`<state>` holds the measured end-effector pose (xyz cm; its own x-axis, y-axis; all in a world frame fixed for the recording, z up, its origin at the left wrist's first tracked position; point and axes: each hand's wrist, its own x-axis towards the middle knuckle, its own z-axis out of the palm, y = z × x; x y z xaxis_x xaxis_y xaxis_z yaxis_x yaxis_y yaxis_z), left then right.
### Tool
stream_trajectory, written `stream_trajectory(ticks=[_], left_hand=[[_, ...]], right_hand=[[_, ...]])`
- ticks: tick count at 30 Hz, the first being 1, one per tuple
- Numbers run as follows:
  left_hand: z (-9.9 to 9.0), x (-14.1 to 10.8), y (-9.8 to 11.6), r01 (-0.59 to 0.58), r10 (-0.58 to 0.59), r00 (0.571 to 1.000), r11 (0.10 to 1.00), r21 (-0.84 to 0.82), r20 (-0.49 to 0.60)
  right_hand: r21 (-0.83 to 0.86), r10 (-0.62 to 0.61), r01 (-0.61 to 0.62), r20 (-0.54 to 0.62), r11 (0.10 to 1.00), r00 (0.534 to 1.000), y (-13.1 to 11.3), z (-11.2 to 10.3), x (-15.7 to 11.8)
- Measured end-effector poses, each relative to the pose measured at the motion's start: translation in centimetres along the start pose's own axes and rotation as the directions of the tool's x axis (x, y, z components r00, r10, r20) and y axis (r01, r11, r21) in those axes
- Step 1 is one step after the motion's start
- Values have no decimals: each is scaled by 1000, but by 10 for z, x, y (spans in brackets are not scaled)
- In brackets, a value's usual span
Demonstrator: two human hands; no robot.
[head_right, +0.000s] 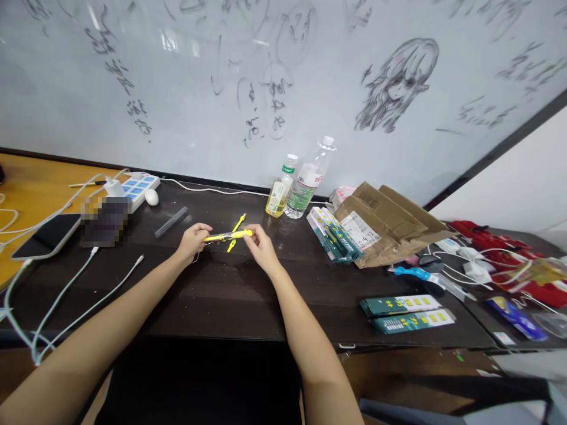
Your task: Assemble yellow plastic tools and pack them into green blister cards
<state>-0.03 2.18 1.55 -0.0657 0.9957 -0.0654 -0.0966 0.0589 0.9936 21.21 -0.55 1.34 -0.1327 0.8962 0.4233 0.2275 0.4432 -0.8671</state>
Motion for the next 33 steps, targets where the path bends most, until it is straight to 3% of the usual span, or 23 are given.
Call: stream_trajectory(ticks=[8,14,21,33], left_hand=[[0,0,0,1,-1,1000,1000,-10,5],[0,1,-1,-2,2,1000,1000,-3,7],[0,0,-1,10,-10,1000,1000,-13,11],[-1,1,0,2,-2,1000,1000,-11,15]], right_hand=[[-106,-40,36,-41,994,998,-3,1,-1],[-36,-35,33,-49,999,998,4,3,0],[68,-15,25,-148,997,989,6,6,1],[230,96,-57,-162,971,982,1,7,5]])
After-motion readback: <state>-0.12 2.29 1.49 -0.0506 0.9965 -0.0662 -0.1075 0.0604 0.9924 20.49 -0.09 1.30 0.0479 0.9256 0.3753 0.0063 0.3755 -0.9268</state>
